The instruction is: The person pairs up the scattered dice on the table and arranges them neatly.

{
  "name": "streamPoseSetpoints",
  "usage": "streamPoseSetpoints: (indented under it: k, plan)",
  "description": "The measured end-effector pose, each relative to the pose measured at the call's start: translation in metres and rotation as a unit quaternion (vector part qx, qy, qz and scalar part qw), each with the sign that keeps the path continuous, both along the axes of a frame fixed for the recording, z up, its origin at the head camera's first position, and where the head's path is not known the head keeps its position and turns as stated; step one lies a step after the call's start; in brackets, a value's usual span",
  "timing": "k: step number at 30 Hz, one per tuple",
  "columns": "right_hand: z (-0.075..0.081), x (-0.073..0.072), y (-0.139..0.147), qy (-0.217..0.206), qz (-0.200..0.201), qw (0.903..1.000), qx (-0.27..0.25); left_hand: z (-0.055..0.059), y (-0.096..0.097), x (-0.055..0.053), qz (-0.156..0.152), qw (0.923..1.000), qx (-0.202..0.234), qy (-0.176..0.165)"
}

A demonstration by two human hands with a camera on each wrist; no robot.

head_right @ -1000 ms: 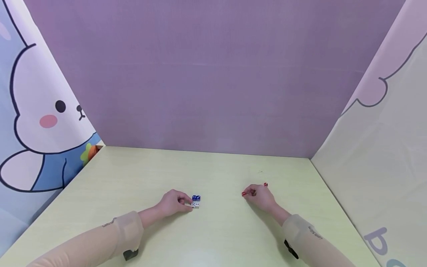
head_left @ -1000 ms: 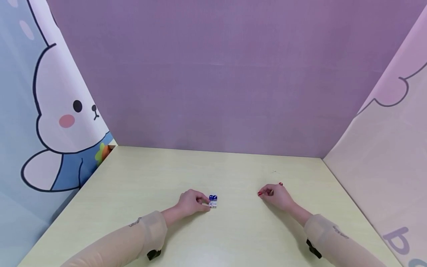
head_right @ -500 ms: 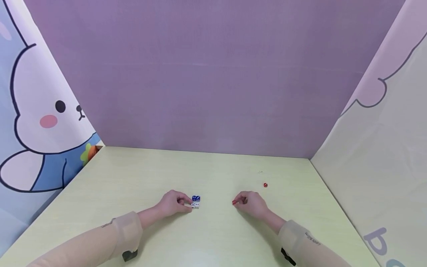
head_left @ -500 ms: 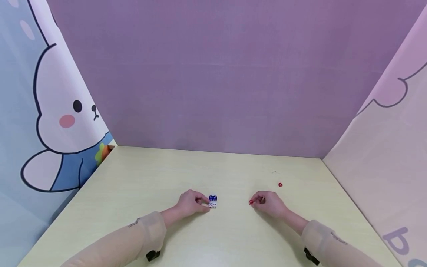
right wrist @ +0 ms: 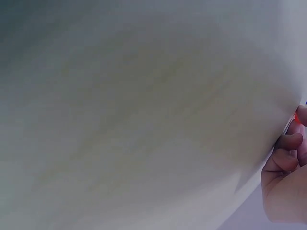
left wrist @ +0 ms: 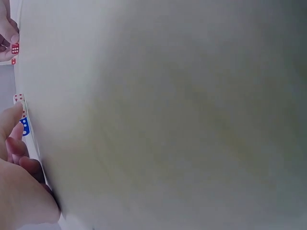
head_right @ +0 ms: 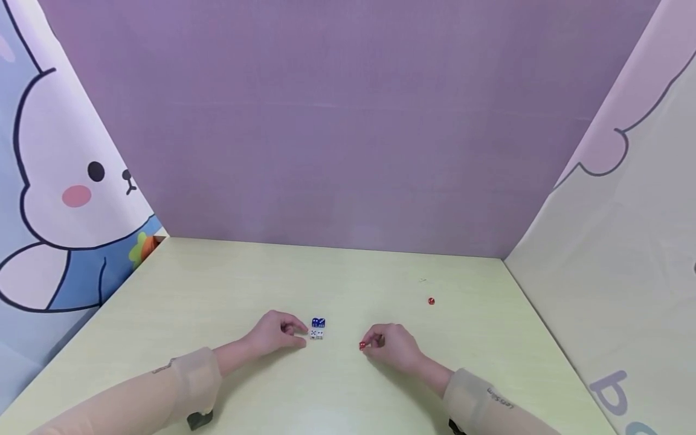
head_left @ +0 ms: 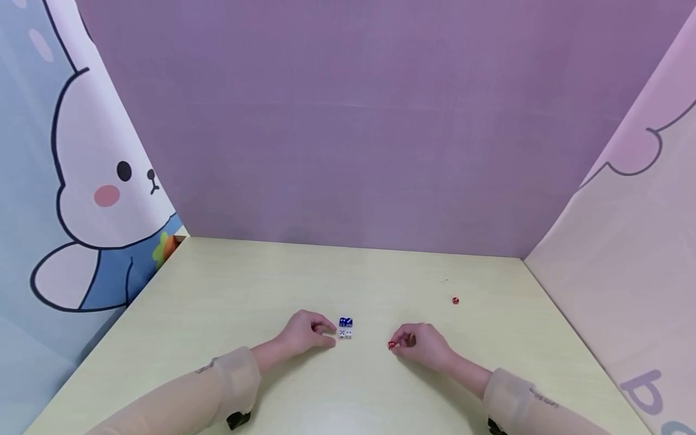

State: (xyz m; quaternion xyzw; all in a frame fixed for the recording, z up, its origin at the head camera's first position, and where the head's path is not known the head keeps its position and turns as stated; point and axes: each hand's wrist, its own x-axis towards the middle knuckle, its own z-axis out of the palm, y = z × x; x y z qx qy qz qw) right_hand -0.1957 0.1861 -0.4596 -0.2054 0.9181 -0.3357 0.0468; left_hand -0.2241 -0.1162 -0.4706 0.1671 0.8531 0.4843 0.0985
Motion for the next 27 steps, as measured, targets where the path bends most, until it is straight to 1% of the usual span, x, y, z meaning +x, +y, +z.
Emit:
streamPoseSetpoints:
  k: [5, 11, 14, 20, 23, 27]
  plan:
    - [0.0, 0.008, -0.015, -0.003, 0.013, 0.9999, 0.007, 0.002, -0.002, 0.006, -0.001, 0.9999, 0.01, -0.01]
    - [-0.001, 0.013, -0.033, 0.015, 0.028, 0.9995, 0.0, 0.001, 0.0, 0.012, -0.003, 1.0, -0.002, -0.007]
    - [0.0, 0.014, -0.042, 0.022, 0.032, 0.9992, -0.005, 0.001, 0.0, 0.014, -0.004, 0.9999, -0.013, 0.002]
    - [0.0, 0.012, -0.061, 0.022, 0.032, 0.9992, -0.001, 0.002, 0.002, 0.017, -0.001, 0.9989, -0.039, 0.026]
    - [0.001, 0.011, -0.071, 0.027, 0.03, 0.9992, -0.002, 0.003, 0.003, 0.018, -0.001, 0.9973, -0.058, 0.045]
    - [0.003, 0.01, -0.084, 0.047, 0.027, 0.9985, 0.001, 0.004, 0.005, 0.017, -0.006, 0.9948, -0.077, 0.065]
